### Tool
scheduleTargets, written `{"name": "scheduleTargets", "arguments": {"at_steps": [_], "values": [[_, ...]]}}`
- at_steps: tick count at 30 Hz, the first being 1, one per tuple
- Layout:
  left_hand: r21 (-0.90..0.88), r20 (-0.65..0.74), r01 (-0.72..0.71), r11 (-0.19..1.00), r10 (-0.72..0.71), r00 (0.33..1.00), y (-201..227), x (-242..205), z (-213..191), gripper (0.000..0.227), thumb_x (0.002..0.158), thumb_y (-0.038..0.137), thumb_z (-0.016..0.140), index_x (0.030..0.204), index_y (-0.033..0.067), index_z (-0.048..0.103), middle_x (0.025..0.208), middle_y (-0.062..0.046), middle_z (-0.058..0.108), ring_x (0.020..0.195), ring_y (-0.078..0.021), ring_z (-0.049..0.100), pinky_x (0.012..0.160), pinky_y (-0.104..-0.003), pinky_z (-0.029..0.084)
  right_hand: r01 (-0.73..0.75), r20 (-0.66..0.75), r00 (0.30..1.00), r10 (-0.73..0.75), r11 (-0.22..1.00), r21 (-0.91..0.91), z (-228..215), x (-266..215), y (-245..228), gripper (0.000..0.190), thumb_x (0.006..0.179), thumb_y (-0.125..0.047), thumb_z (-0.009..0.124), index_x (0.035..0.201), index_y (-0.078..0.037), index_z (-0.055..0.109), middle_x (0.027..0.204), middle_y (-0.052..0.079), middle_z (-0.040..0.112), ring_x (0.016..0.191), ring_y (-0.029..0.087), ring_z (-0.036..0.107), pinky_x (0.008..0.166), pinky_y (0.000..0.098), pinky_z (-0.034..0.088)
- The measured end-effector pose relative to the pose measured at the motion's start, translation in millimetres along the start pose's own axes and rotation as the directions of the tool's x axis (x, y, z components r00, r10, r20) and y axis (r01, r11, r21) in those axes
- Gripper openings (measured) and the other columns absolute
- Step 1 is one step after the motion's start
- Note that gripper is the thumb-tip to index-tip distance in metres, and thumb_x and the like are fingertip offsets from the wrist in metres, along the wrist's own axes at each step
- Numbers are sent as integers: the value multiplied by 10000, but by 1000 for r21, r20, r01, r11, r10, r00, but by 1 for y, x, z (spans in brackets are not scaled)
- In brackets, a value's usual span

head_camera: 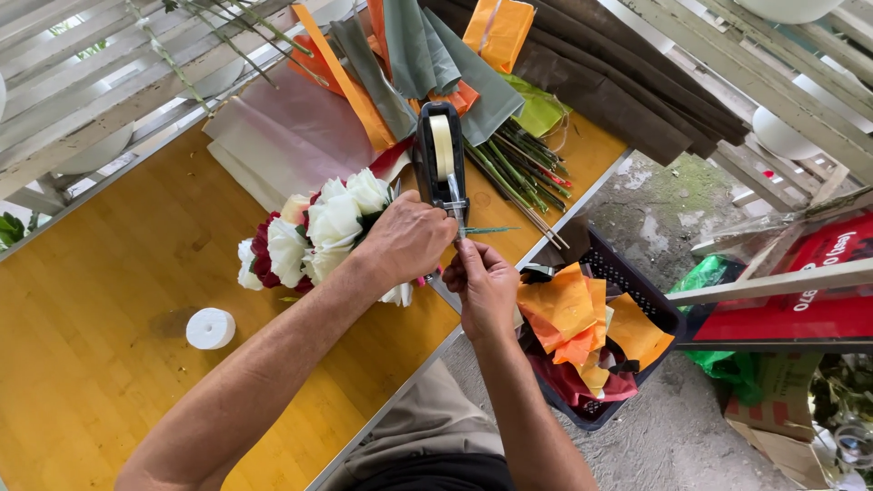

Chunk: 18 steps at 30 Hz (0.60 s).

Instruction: The person arranges red and white artificial roses into a bouquet, securing the stems with a rubber band. They then wrap the stems with floral tape and adjust the arrangement.

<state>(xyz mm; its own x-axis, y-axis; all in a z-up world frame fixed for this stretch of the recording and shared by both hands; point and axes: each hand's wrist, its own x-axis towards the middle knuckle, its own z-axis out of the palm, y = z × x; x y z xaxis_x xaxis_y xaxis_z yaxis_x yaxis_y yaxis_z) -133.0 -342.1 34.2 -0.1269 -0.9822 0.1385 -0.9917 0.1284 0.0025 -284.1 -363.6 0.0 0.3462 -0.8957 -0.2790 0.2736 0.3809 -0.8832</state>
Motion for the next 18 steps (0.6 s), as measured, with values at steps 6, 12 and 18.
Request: {"name": "scheduleTargets", "arguments": {"at_steps": [6,12,18], "values": [[-87,2,9,996,-9,1000,-3,-3,-6,134,939,170,573,817,192,625,723,26,629,737,-192,660,754,-381,398,62,21,998,-61,998,-33,-2,0,5,177,994,-116,693,979,58,718,677,119,607,536,211,660,478,269,530],[-91,-11,16,996,-17,1000,-2,-3,-4,139,933,189,554,828,198,645,696,27,639,716,-194,672,747,-387,408,168,56,985,-166,985,-36,2,7,15,179,1018,-86,643,1003,88,685,687,145,599,578,223,639,528,296,534],[-93,-36,20,995,-23,999,-1,-3,-5,135,918,204,555,816,201,644,691,30,649,711,-205,684,739,-392,413,211,9,977,-214,968,135,8,34,49,130,1032,-17,600,1078,75,680,775,126,619,666,174,609,619,301,554]]}}
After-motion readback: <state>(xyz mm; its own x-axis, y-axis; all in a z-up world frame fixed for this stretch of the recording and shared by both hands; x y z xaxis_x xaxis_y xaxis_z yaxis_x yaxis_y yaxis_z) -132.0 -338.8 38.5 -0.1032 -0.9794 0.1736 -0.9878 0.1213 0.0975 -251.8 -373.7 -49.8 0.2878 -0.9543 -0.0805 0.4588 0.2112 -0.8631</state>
